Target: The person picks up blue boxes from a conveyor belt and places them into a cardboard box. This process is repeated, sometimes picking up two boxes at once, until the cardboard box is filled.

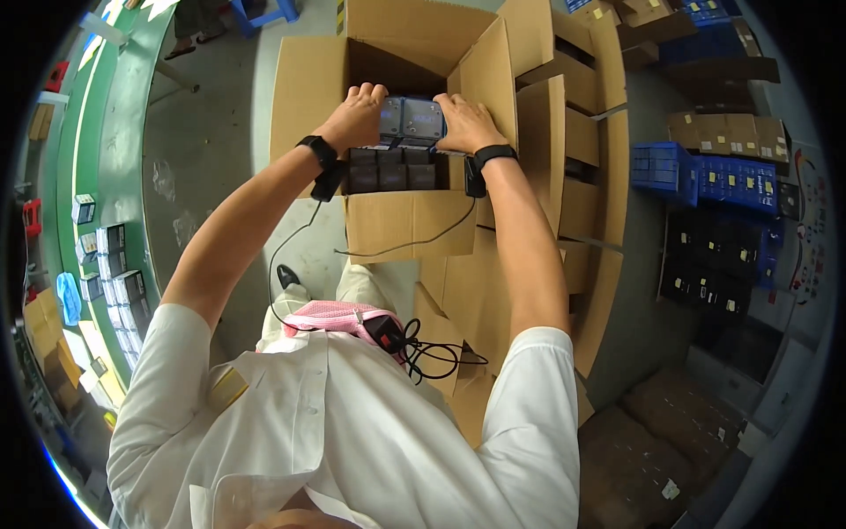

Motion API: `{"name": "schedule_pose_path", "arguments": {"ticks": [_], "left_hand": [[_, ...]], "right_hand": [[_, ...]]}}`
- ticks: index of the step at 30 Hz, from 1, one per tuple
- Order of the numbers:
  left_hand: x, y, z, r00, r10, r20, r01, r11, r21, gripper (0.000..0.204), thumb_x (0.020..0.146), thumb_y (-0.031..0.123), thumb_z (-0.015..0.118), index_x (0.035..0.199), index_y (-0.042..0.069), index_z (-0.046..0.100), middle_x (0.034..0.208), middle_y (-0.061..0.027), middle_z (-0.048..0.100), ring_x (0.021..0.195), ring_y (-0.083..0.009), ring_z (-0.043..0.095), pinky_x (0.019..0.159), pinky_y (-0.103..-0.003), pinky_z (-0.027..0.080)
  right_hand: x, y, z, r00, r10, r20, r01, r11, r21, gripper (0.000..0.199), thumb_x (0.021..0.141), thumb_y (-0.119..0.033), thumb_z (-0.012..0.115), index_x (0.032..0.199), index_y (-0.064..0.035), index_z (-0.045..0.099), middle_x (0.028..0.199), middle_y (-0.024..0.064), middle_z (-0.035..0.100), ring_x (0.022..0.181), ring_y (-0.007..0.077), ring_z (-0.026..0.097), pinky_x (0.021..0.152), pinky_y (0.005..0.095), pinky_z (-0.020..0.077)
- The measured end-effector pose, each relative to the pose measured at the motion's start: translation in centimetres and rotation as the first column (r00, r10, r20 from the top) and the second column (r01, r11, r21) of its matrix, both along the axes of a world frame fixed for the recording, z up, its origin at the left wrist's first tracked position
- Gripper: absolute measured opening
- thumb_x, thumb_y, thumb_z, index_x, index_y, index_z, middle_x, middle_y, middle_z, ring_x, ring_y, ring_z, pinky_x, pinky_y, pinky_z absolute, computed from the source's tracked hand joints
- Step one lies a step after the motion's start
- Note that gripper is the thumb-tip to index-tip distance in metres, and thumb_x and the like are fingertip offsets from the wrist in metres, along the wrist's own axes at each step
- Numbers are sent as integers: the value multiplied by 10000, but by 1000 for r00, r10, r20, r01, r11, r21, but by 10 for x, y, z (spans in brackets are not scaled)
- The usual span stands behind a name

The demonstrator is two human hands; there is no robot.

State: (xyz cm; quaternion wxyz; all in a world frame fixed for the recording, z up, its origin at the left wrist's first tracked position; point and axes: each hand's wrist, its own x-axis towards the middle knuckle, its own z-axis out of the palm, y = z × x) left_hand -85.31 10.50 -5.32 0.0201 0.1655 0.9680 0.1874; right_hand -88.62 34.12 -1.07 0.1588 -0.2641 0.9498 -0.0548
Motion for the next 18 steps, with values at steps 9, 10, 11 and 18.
{"name": "schedule_pose_path", "arguments": {"ticks": [9, 10, 11, 18], "left_hand": [[-24, 34, -119, 941, 248, 231, -167, 933, -319, 425, 848, 179, 618, 1247, 52, 550, 1264, -221, 581, 1234, -369, 516, 1110, -512, 335], [-26, 37, -135, 937, 255, 237, -171, 930, -324, 425, 848, 179, 618, 1247, 52, 550, 1264, -221, 581, 1234, -369, 516, 1110, -512, 335], [-27, 40, -148, 944, 258, 204, -167, 911, -377, 422, 871, 194, 585, 1269, 59, 547, 1287, -219, 575, 1258, -375, 501, 1120, -525, 313], [11, 33, -236, 867, 369, 335, -203, 876, -438, 399, 929, 230, 511, 1292, 76, 567, 1310, -216, 586, 1292, -401, 487, 1087, -557, 336]], "right_hand": [[-34, -6, -145, 995, 44, 86, -52, 994, 97, 882, 652, -237, 889, 1399, -109, 439, 1273, 218, 580, 1220, 422, 543, 1038, 530, 430], [-36, -3, -164, 994, 46, 98, -54, 995, 84, 884, 656, -243, 891, 1401, -102, 437, 1279, 227, 573, 1224, 430, 537, 1038, 535, 429], [-37, 1, -187, 993, 54, 107, -62, 995, 77, 884, 656, -243, 891, 1401, -102, 437, 1279, 227, 573, 1224, 430, 537, 1038, 535, 429], [-23, -21, -243, 957, 150, 249, -152, 988, -12, 758, 746, -285, 822, 1383, -60, 480, 1326, 291, 538, 1244, 424, 524, 1082, 520, 406]]}}
